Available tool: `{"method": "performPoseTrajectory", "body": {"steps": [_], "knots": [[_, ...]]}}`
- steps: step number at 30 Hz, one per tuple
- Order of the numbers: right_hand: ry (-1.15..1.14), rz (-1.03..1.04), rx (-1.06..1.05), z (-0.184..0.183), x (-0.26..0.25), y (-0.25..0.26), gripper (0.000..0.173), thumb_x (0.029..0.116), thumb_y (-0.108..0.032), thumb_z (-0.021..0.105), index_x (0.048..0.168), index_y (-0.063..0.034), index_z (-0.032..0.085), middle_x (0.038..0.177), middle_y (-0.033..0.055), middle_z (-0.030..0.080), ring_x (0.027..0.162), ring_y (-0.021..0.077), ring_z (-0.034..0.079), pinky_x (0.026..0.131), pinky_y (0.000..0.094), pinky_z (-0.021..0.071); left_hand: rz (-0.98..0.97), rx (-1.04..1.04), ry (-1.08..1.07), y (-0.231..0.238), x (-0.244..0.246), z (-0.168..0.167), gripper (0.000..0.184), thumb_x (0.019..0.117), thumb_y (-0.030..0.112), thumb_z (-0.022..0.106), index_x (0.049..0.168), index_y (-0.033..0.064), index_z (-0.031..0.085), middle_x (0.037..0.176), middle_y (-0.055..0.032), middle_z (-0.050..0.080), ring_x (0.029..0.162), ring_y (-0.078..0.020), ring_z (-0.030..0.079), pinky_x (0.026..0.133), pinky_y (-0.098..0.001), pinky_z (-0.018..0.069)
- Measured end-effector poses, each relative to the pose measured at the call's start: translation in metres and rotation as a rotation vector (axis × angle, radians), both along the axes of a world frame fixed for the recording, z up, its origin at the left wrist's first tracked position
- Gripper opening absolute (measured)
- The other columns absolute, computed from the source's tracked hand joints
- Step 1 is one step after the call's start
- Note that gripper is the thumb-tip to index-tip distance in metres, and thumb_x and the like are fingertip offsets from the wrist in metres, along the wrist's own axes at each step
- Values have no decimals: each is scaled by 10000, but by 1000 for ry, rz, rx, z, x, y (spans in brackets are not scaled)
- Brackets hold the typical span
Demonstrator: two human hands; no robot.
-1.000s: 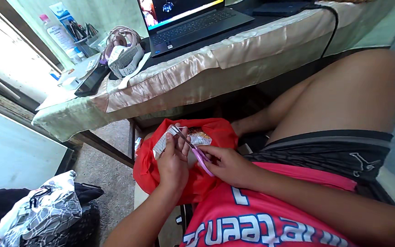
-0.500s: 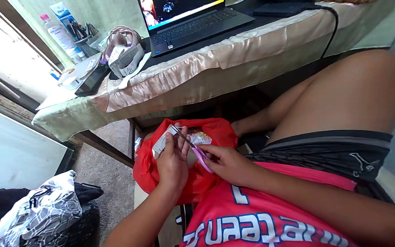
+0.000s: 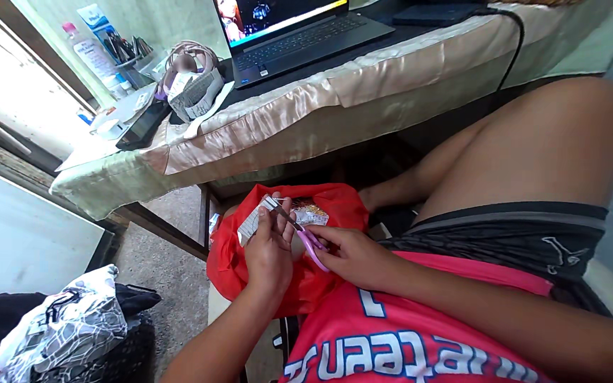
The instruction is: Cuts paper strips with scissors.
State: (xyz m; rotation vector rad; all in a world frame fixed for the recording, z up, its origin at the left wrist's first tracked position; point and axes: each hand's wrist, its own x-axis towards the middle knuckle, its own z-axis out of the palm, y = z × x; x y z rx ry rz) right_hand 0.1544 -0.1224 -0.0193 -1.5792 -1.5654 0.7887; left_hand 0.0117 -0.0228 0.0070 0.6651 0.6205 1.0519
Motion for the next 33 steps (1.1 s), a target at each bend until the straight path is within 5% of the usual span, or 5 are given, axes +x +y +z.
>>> {"method": "performPoseTrajectory", "body": {"steps": [14,24,33], "knots": [[-67,-24,-7,-4,2,2,370,1060,-267,508,1408,-195,611,908,-5,669,760,54,612,733,245,531,3,38,0,-1,0,-2,411,1135,250,350,1363,-32,543,1241,-174,682,1070,-226,709,959,-347,563],[-68,-9,-2,-3,-1,0,432,1049,-373,526,1437,-193,582,1032,4,694,877,49,645,810,259,551,3,23,10,-1,1,-3,411,1133,246,358,1457,19,472,1325,-150,654,1117,-236,699,972,-357,562],[-118,-11,17,-5,2,1,453,1042,-387,519,1453,-202,571,1108,18,703,979,75,652,900,297,540,0,-12,21,3,1,-1,394,1131,242,371,1332,-45,549,1244,-172,692,1062,-243,722,939,-363,582]]}}
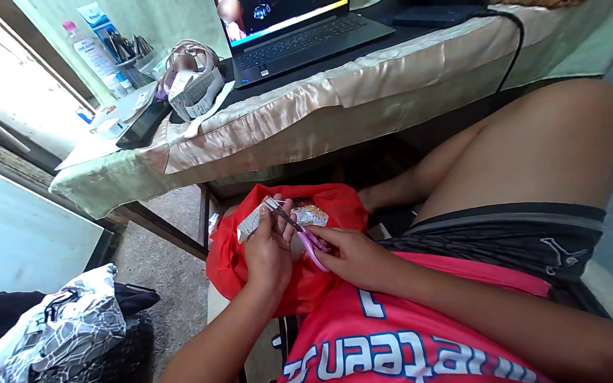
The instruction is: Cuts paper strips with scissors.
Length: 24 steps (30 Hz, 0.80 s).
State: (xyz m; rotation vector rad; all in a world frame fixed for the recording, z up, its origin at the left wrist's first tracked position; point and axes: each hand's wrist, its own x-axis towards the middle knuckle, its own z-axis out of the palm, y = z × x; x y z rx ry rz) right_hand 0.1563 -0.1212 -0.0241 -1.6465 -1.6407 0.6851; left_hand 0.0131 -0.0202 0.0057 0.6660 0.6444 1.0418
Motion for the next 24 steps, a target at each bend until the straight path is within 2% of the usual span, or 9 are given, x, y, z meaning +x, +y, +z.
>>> {"method": "performPoseTrajectory", "body": {"steps": [3,5,7,10,13,16,20,24], "knots": [[-23,-25,1,-2,1,0,460,1040,-396,522,1461,-217,566,1151,11,703,1031,80,655,948,310,535,3,-2,-5,3,0,-2,355,1118,215,420,1285,-59,573,1209,-178,705,1058,-243,725,933,-361,587],[4,-32,19,-1,2,0,458,1037,-379,540,1459,-204,567,1134,20,702,1009,83,657,927,303,543,6,15,-2,5,0,-2,351,1108,203,449,1313,-52,577,1178,-174,713,1045,-236,725,933,-361,587],[45,-39,40,0,4,0,449,1035,-349,552,1454,-189,569,1088,24,695,942,82,655,863,287,556,9,29,8,6,0,-2,364,1099,208,479,1358,-31,572,1166,-162,711,1038,-236,721,929,-375,591],[78,-39,40,3,7,-3,445,1034,-319,553,1459,-189,563,1077,29,691,906,82,653,829,285,558,23,48,45,6,-1,-2,324,1080,203,524,1301,-19,606,1081,-129,701,968,-224,712,888,-396,603],[71,-33,43,1,7,-4,447,1037,-322,549,1465,-195,557,1107,35,692,950,92,656,871,303,557,39,68,86,6,-2,-3,297,1074,197,536,1249,-18,641,1025,-122,707,917,-211,710,831,-390,611],[53,-37,44,-1,8,-4,444,1035,-328,551,1459,-198,562,1090,31,692,954,97,652,890,311,547,44,65,105,7,-2,-3,287,1073,195,538,1202,-31,657,1034,-133,720,926,-215,720,830,-377,614],[39,-38,20,-1,9,-4,446,1035,-330,543,1463,-201,556,1057,32,692,914,94,650,859,310,551,-14,55,103,10,-4,-3,345,1100,218,472,1280,-39,615,1132,-143,716,1013,-222,719,881,-384,603],[29,-52,32,-4,10,-3,452,1033,-334,547,1464,-200,558,1077,19,695,935,82,652,870,299,552,-15,38,86,12,-2,-2,318,1095,174,476,1283,-48,603,1140,-157,711,998,-238,721,871,-398,607]]}}
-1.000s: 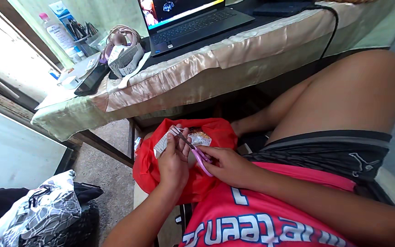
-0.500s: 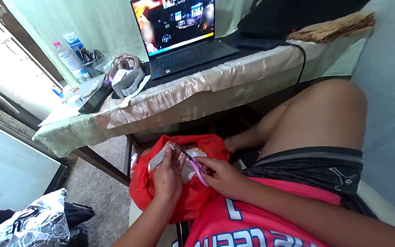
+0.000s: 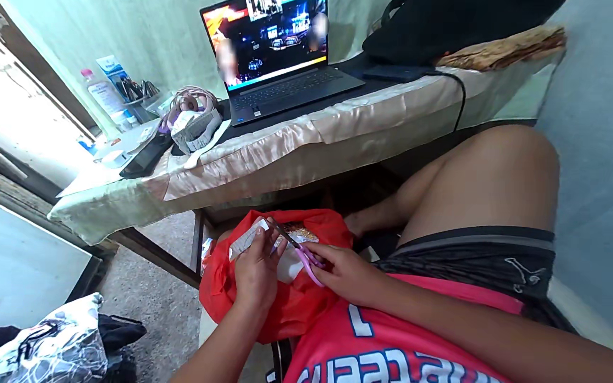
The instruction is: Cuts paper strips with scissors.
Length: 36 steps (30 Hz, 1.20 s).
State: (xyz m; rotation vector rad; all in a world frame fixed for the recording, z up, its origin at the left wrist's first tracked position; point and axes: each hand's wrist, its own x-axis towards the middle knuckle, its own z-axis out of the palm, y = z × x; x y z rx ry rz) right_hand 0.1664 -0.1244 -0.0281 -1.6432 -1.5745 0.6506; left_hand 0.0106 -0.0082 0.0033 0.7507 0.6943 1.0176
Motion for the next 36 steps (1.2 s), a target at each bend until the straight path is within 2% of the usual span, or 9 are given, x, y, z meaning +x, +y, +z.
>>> {"method": "performPoseTrajectory", "body": {"steps": [4,7,12,15,18,22,27,30,36], "knots": [[2,-8,8,-2,0,0,456,1030,-340,553,1464,-202,562,1102,10,700,954,67,654,887,283,551,-36,16,-18,4,-1,-2,359,1101,177,465,1404,1,542,1189,-155,692,1004,-239,717,868,-407,609],[12,-1,10,-2,0,0,457,1029,-338,557,1466,-201,560,1092,12,697,935,67,654,861,276,556,-19,22,-3,4,0,-2,302,1096,179,481,1273,-39,591,1114,-160,707,958,-237,724,847,-405,614],[13,3,-1,-1,1,0,466,1034,-344,551,1472,-185,552,1095,20,694,929,71,651,852,273,555,5,33,10,4,-1,-1,330,1098,217,477,1229,-46,627,1084,-151,716,944,-231,724,852,-398,610],[21,-1,7,-1,2,0,464,1035,-342,554,1470,-183,555,1089,20,694,923,70,650,842,267,555,-14,50,23,7,-3,-2,293,1091,215,480,1092,-18,657,978,-122,714,891,-213,709,820,-392,601],[39,-1,18,-3,2,0,463,1031,-332,562,1467,-177,559,1113,15,699,947,60,656,864,260,556,-42,66,24,10,-5,-4,295,1083,206,487,1141,-19,669,927,-117,697,823,-194,687,764,-365,593],[49,12,16,-2,2,0,449,1035,-314,555,1462,-178,559,1111,16,702,942,58,659,866,261,556,-21,70,35,10,-5,-4,285,1080,184,488,1015,-29,666,870,-119,690,771,-184,676,718,-345,586],[65,11,21,-1,2,0,443,1031,-297,557,1457,-176,565,1094,13,703,915,56,659,842,255,557,30,78,30,11,-3,-4,260,1071,179,524,1133,-36,655,899,-136,698,770,-189,680,700,-337,585],[72,9,27,-2,3,0,446,1033,-301,557,1461,-176,562,1116,14,703,930,56,662,850,251,558,50,69,25,11,-2,-3,229,1059,160,554,1107,-43,649,900,-147,706,767,-199,694,704,-344,598],[83,9,33,-1,3,-1,442,1034,-292,554,1458,-166,564,1119,19,702,926,56,661,844,252,559,-7,76,25,11,-4,-4,314,1091,215,484,1198,-26,654,950,-132,713,819,-202,703,744,-364,603]]}}
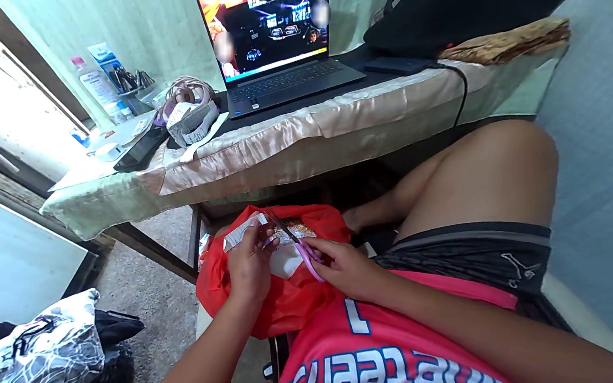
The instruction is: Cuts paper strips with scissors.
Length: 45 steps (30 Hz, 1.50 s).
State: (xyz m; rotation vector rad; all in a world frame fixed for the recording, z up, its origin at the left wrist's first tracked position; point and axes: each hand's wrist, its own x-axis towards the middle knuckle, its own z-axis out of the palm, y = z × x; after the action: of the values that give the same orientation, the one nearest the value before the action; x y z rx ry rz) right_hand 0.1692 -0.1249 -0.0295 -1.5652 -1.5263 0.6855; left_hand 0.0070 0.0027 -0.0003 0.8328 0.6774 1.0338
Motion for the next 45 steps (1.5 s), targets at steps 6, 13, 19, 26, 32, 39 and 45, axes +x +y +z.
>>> {"method": "performPoseTrajectory", "body": {"steps": [6,13,19,26,32,39,45], "knots": [[15,7,-15,1,0,0,446,1031,-287,557,1461,-168,561,1093,18,700,893,54,654,821,252,557,15,2,4,-2,2,1,272,1073,173,526,1210,-23,656,958,-142,710,812,-209,699,740,-370,603],[24,17,-33,3,0,-1,451,1035,-295,561,1469,-176,552,1124,18,701,915,56,663,830,252,562,23,7,37,-1,2,2,277,1081,194,519,1117,-43,658,928,-137,722,789,-195,709,728,-352,608],[20,19,-25,4,1,-1,448,1035,-292,561,1466,-170,554,1122,22,697,914,53,657,830,250,557,31,4,6,-1,1,2,293,1083,212,507,1053,-34,665,927,-134,719,825,-208,711,762,-377,607],[32,26,-26,6,1,-1,449,1036,-287,558,1468,-164,550,1099,26,698,886,56,658,810,250,559,60,43,8,1,0,-1,236,1066,197,541,1056,-12,650,819,-116,683,699,-174,668,629,-333,578],[25,26,-28,7,2,-1,445,1034,-281,559,1462,-163,557,1125,25,698,923,59,661,843,258,557,91,35,6,1,1,-1,200,1048,171,574,1070,-20,628,829,-133,684,681,-190,666,608,-343,578],[32,37,-24,7,1,-1,439,1032,-272,554,1459,-167,560,1097,26,695,891,60,653,812,257,555,110,61,-15,2,1,-1,154,1039,143,575,1022,0,630,798,-99,670,684,-169,662,646,-334,587],[33,39,-9,5,1,-1,441,1032,-272,557,1459,-161,560,1100,28,693,903,60,655,816,254,557,70,29,-51,1,0,1,225,1063,156,540,1157,-39,602,952,-167,711,818,-239,721,753,-413,622]]}}
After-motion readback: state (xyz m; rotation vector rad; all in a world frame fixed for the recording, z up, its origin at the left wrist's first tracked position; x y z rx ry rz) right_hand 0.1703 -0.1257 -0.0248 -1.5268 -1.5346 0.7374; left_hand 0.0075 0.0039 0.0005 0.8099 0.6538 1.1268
